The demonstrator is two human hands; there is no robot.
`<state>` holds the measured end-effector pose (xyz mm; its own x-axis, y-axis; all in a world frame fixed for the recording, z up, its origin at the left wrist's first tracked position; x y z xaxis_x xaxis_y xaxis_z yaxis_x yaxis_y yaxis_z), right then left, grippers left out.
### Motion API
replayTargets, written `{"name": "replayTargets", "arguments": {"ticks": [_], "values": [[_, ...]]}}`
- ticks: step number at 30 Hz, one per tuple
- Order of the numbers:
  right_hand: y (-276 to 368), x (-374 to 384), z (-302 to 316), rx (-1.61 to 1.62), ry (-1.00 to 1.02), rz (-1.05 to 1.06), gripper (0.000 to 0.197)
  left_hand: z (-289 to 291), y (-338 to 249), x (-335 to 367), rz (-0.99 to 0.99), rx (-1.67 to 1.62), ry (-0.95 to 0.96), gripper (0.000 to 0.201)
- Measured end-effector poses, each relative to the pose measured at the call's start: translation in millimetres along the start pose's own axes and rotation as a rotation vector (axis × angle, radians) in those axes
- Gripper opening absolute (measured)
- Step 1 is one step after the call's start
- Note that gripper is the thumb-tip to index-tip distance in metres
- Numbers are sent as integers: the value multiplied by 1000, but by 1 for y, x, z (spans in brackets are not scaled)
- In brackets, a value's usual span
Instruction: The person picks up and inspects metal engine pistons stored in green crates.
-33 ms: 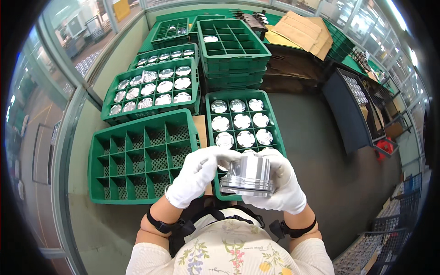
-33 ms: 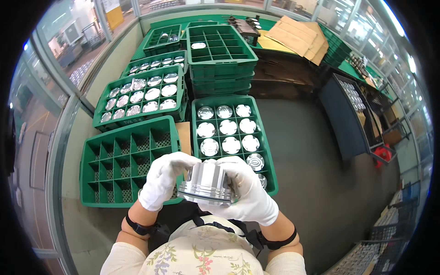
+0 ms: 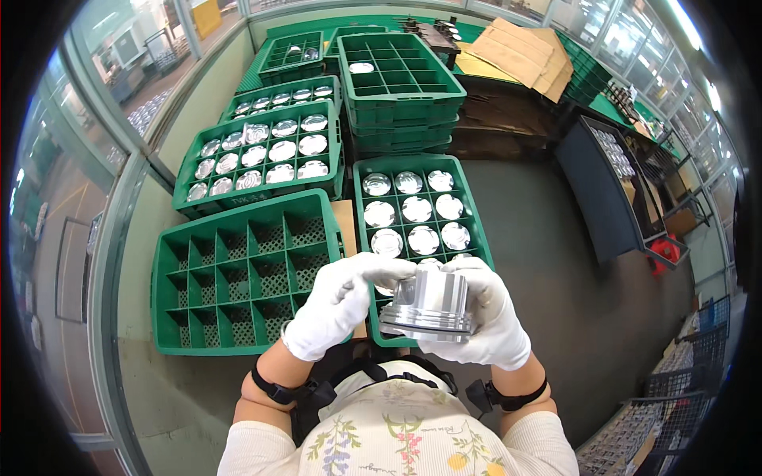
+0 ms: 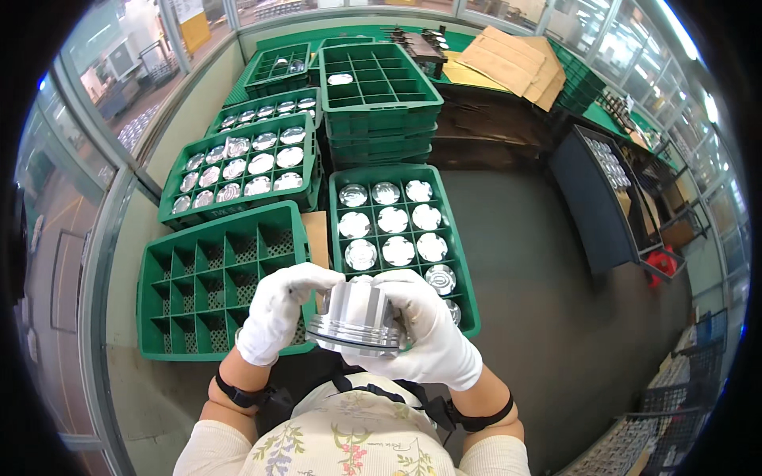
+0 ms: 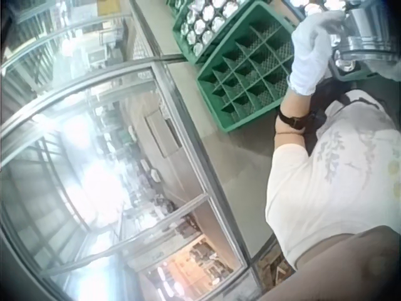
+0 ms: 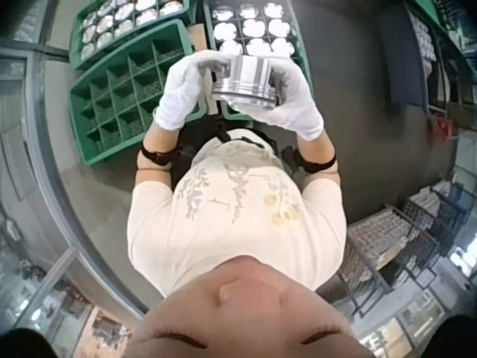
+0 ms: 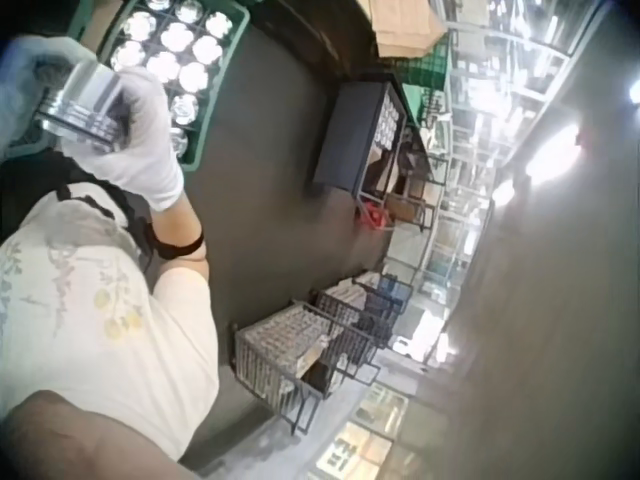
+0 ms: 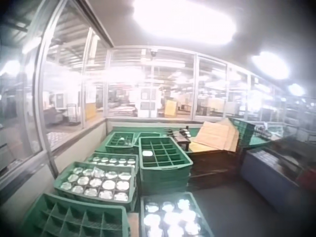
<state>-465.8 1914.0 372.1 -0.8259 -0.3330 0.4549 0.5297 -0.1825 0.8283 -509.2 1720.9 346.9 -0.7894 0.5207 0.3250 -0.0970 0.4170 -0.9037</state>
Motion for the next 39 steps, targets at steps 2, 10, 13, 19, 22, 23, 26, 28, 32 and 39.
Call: {"name": "replayTargets", "arguments": {"ticks": [2, 10, 13, 19, 22, 23, 26, 28, 32, 39], "values": [[-5, -8, 0, -32, -88, 29, 61, 1, -1, 0, -27, 60, 21, 45], [-6, -7, 7, -190, -67, 133, 65, -2, -19, 5, -210, 435, 157, 70], [-5, -3, 10, -208, -49, 169, 65, -2, -19, 5, -256, 420, 172, 66], [-6, 5, 10, -149, -20, 199, 64, -2, -24, 4, -279, 451, 160, 64], [-6, 9, 10, -145, -26, 242, 63, -3, -24, 3, -275, 456, 141, 64], [-6, 9, 11, -147, -25, 241, 62, -3, -24, 3, -270, 454, 126, 64], [-6, 12, 12, -153, -22, 255, 62, -6, -26, 5, -284, 467, 106, 64], [-8, 12, 13, -159, -22, 268, 63, -7, -28, 6, -302, 479, 104, 64], [-9, 12, 16, -138, -18, 233, 63, -7, -28, 8, -293, 525, 99, 66], [-26, 7, 9, 101, 7, 29, 63, -23, -35, 12, -260, 529, -16, 74]]}}
Point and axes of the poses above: each hand's wrist, its own x-axis towards the middle knuckle, its own z-axis out of the back of the hand, y = z × x, the point moved 3 cm from there along x, towards the middle knuckle, and after that the axes turned 13 degrees about -x, right-handed, at the moved point
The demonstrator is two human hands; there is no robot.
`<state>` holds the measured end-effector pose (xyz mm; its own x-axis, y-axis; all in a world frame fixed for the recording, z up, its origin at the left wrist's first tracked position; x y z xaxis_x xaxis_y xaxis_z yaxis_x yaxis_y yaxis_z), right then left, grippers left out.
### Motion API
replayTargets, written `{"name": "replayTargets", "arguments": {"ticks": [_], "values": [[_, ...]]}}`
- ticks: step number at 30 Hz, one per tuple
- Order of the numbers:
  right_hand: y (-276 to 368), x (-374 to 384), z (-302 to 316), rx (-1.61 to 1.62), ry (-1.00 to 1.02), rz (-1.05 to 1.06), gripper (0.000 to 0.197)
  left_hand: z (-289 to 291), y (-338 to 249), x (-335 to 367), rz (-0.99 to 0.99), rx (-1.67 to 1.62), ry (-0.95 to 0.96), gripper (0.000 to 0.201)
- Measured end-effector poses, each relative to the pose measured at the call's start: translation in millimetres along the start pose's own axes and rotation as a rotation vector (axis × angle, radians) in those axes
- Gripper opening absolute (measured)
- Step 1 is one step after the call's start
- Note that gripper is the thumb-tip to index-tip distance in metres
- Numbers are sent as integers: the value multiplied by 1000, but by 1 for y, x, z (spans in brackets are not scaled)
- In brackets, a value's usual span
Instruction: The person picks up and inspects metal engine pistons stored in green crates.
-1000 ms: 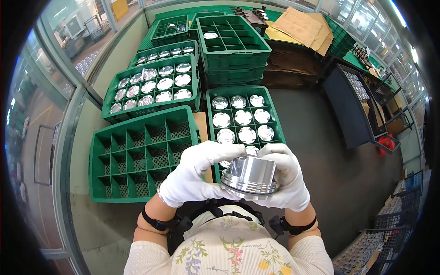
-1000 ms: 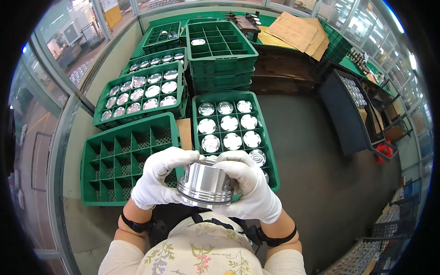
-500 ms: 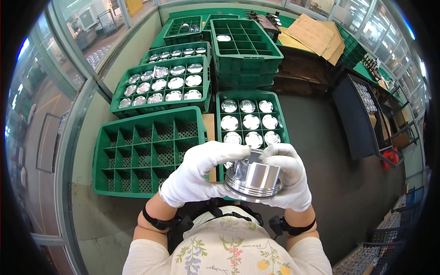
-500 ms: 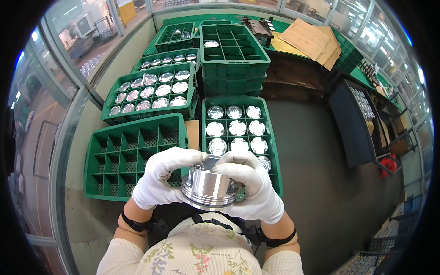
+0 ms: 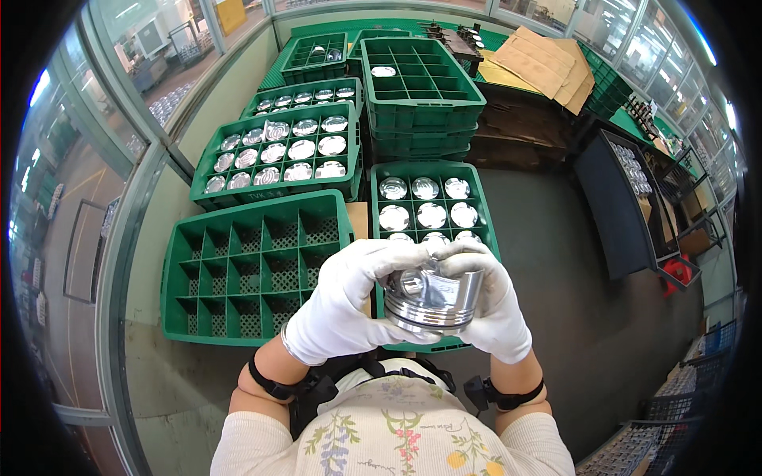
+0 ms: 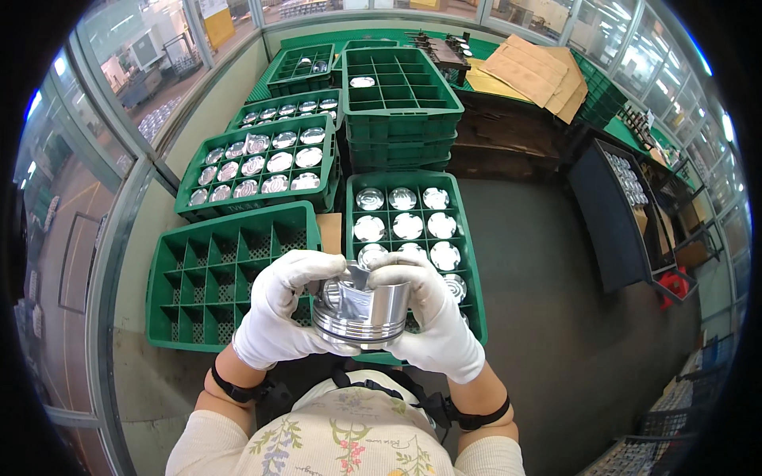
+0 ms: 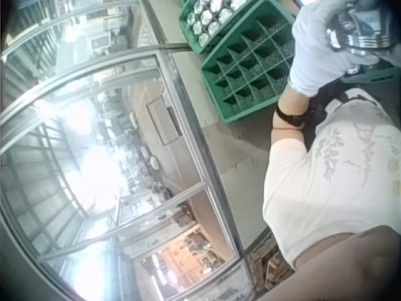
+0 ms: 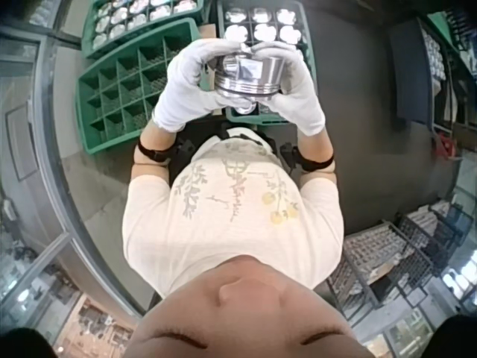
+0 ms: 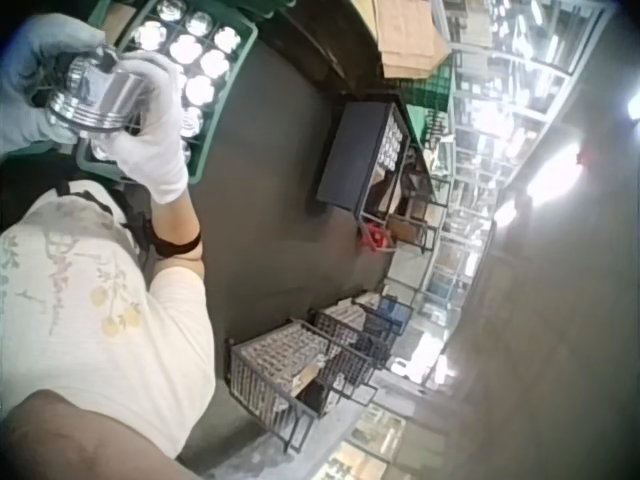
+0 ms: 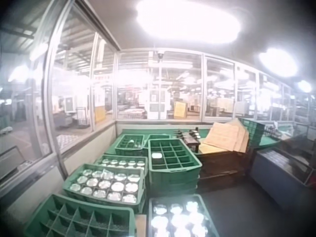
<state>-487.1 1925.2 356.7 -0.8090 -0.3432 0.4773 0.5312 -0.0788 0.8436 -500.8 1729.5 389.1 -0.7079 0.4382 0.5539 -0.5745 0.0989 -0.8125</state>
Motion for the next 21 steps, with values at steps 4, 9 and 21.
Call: {"name": "replayTargets", "arguments": {"ticks": [4, 9, 21], "values": [[-5, -3, -15, 244, -42, -118, 68, -4, -2, 3, -93, 93, -17, 88], [-10, -8, -23, 390, -147, -125, 97, -7, -15, 17, -127, 66, 1, 79], [4, 4, -18, 268, -195, 17, 61, -4, -6, 12, -257, 268, -93, 86]]}}
Point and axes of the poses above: each hand's wrist, its own x-axis towards the middle knuckle, its own z-axis out of the back of the hand, y = z × x, the point moved 3 cm from there along x, towards the middle knuckle, and after that the axes turned 13 degrees about -x, right-handed, at the moved point
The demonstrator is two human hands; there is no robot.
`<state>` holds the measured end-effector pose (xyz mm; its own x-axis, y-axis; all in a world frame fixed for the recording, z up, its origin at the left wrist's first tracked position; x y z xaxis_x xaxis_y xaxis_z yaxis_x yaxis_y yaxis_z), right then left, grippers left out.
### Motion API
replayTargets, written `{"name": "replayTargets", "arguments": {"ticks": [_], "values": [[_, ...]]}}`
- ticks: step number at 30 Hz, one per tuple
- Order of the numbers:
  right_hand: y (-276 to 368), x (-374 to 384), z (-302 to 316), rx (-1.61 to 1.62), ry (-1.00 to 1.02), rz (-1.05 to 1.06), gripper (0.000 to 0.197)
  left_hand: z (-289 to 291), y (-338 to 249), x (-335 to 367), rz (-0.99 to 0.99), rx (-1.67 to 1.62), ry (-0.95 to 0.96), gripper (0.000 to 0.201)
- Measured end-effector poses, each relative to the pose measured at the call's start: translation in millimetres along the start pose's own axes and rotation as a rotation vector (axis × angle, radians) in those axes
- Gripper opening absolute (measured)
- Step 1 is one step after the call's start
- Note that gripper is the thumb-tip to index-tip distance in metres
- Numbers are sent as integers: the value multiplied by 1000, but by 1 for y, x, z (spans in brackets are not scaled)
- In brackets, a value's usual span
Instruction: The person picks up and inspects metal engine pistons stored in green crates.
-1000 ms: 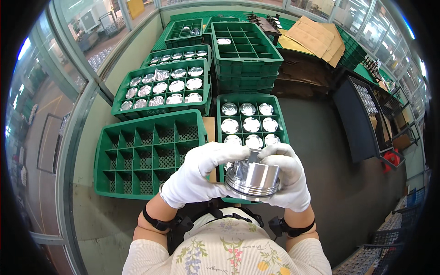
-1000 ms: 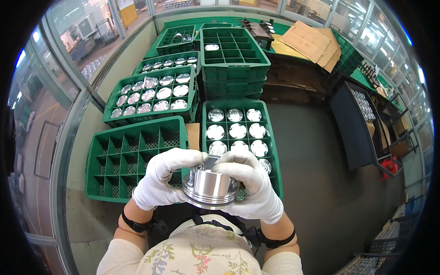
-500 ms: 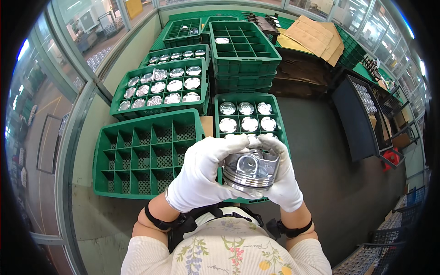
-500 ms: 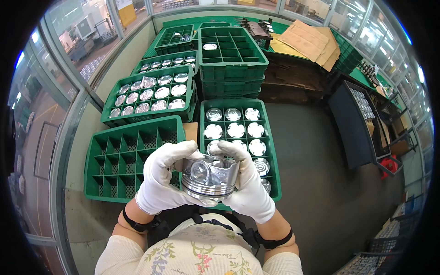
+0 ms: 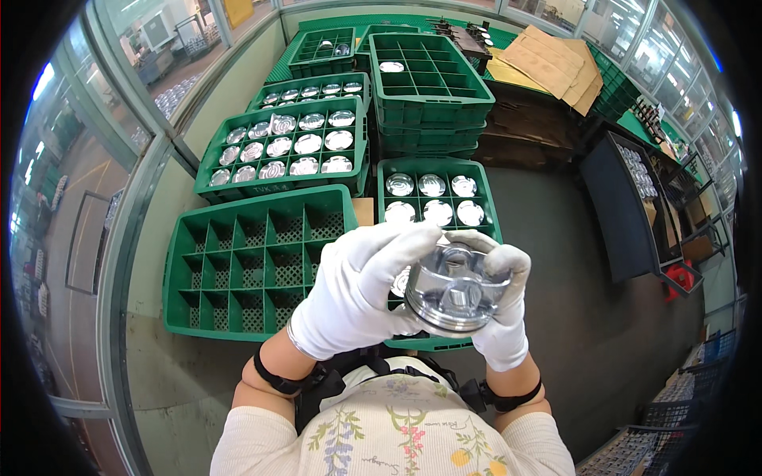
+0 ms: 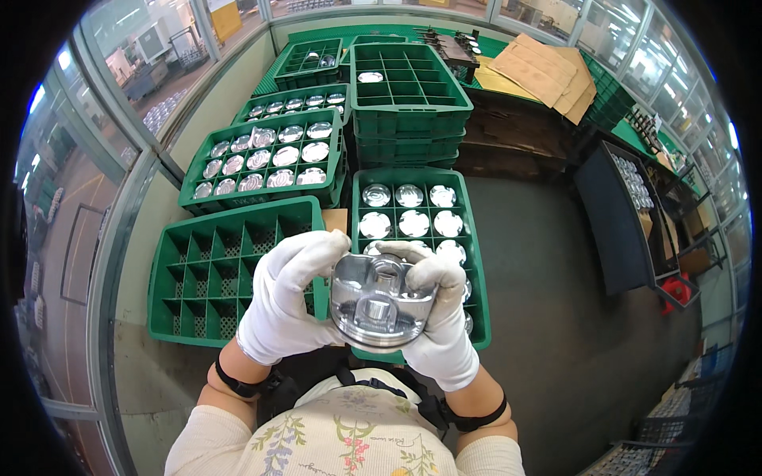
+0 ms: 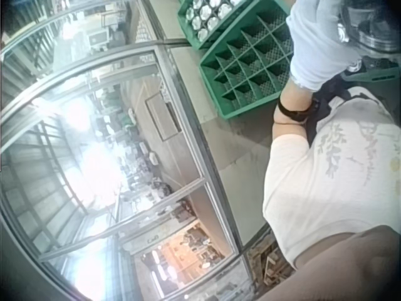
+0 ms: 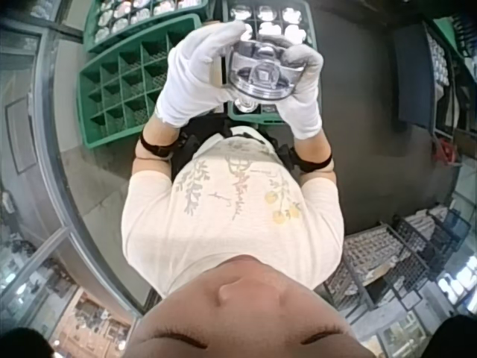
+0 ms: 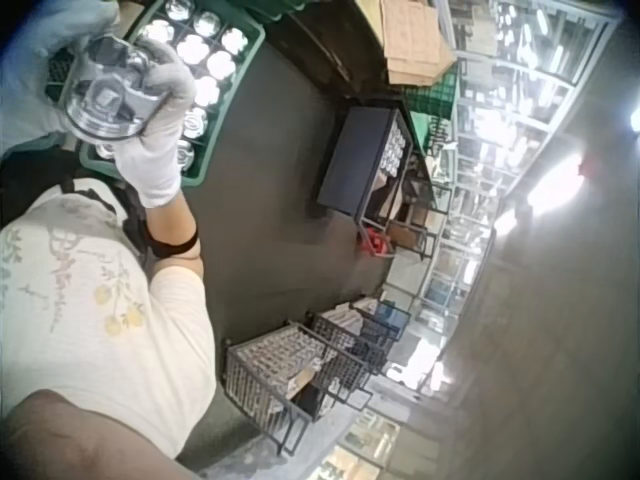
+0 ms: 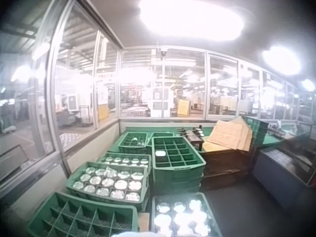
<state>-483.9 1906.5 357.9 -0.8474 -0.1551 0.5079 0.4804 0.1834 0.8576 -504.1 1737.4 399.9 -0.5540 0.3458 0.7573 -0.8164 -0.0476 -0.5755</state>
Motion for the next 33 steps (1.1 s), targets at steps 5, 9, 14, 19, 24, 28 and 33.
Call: {"name": "replayTargets", "arguments": {"ticks": [5, 9, 14, 19, 24, 28, 33], "values": [[5, 0, -1, 211, -51, 23, 26, 6, 7, 0, -49, 74, 79, 74], [7, 2, -4, 154, -10, 164, 19, 5, 5, 0, -84, 49, 48, 67], [-1, 2, 1, 37, 86, 324, 27, 3, 4, -2, -82, 32, 40, 68], [0, -4, 4, 32, 44, 144, 45, 5, 7, -5, -21, 22, 85, 74], [0, -10, 0, 326, 24, -92, 53, 5, 9, -10, 124, -105, 152, 68], [-2, -10, 0, 233, 53, -101, 51, 6, 6, -10, 174, -103, 170, 70], [-5, -12, -1, 293, 43, -137, 54, 7, 6, -11, 197, -117, 175, 72]]}}
Point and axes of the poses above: each hand's wrist, its own x-axis towards the middle knuckle, its own z-axis out of the back of the hand, y = z × x, the point moved 3 cm from there along x, towards the middle knuckle, and after that the axes turned 13 degrees about -x, right-handed, at the moved point
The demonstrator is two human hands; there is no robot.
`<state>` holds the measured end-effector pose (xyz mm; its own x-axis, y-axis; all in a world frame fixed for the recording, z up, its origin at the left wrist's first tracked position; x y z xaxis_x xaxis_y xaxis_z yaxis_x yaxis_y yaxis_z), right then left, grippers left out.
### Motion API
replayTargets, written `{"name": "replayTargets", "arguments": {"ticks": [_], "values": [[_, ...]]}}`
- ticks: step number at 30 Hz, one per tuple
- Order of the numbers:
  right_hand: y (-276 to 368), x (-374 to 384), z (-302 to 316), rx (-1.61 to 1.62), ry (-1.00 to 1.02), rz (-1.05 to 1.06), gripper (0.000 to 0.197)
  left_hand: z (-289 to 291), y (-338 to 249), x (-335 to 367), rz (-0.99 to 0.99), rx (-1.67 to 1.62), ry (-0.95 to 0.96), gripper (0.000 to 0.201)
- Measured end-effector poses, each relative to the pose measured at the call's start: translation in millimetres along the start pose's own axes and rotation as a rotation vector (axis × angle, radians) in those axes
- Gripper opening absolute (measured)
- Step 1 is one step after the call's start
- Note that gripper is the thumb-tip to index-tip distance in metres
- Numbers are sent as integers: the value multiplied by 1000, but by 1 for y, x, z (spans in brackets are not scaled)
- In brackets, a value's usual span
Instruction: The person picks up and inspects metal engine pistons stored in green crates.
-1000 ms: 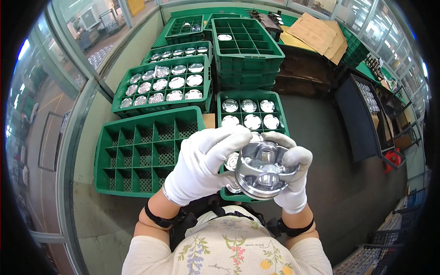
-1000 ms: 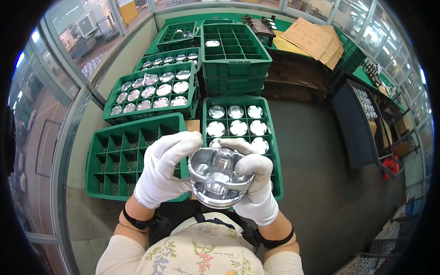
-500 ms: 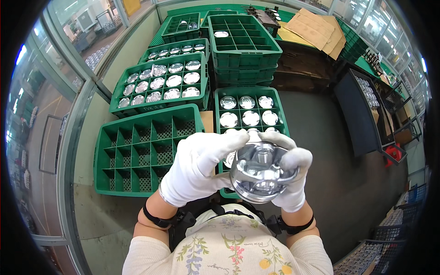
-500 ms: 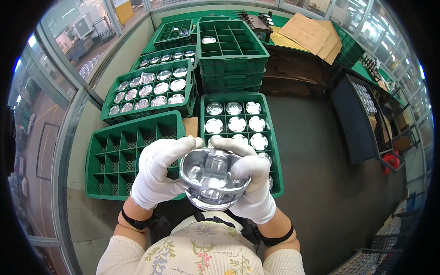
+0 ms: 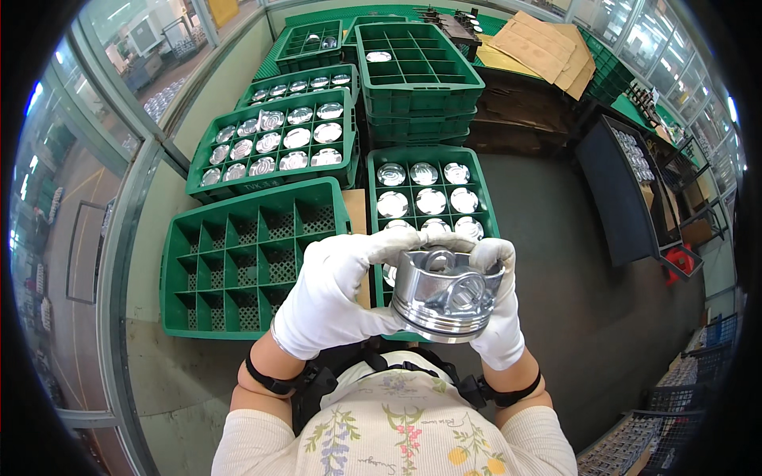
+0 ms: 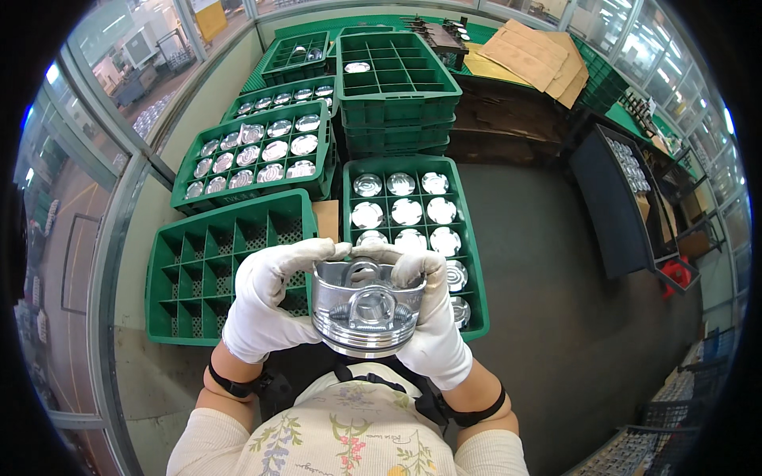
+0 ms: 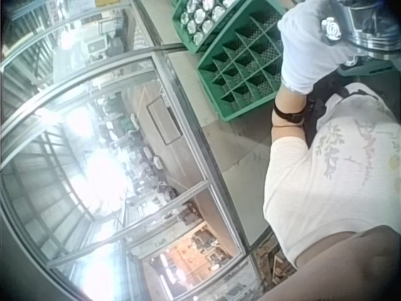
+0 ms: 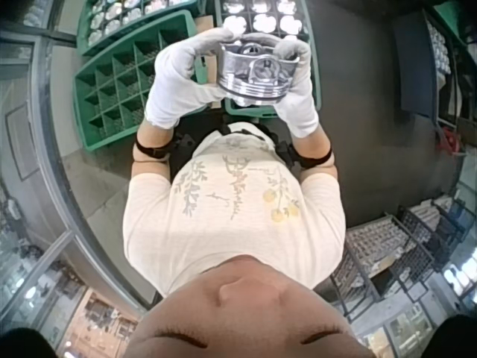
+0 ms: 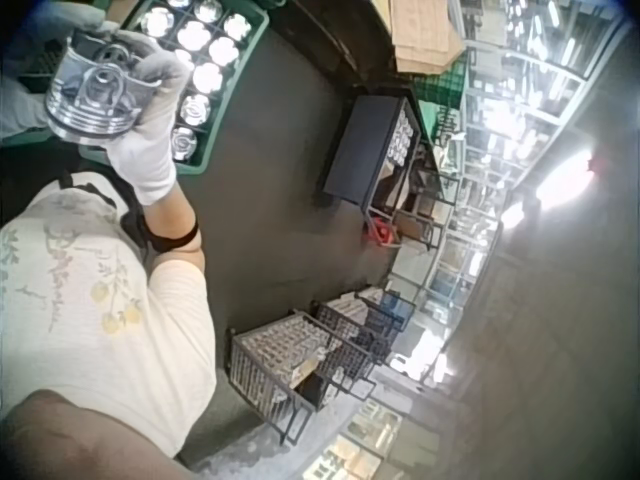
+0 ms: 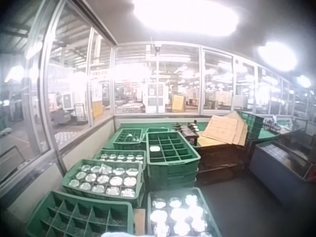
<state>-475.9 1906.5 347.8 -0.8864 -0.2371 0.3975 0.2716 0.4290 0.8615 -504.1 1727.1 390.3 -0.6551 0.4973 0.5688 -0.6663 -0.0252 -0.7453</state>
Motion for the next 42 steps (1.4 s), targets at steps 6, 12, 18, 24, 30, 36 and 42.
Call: {"name": "replayTargets", "arguments": {"ticks": [6, 12, 18, 24, 30, 36, 42], "values": [[-5, -2, 4, -11, 12, 16, 70, -1, 1, -2, -31, 12, -37, 69], [-13, 0, 2, -37, -53, -125, 87, -4, -9, 0, -118, 7, -196, 66], [-24, -2, -3, 62, -80, -279, 86, -4, -10, -5, -153, 6, -213, 69], [-24, -1, -4, 33, -70, -254, 84, -3, -9, -7, -122, -41, -219, 68], [-16, -3, -4, -75, -130, -272, 78, -1, -9, -4, -110, 34, -105, 85], [-12, -10, 1, -65, -145, -286, 70, -7, -2, -4, -47, -103, -123, 94], [-20, -20, 14, -18, -165, -286, 64, -19, 5, 4, -31, -191, -98, 98]]}}
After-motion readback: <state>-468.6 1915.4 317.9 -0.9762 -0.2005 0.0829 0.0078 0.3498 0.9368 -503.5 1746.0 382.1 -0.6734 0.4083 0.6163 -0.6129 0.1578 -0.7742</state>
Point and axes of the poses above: each hand's wrist, its own x-axis towards the middle knuckle, its own z-axis out of the back of the hand, y = z × x, the point moved 3 cm from there along x, towards the middle knuckle, and after that the axes turned 13 degrees about -x, right-handed, at the moved point
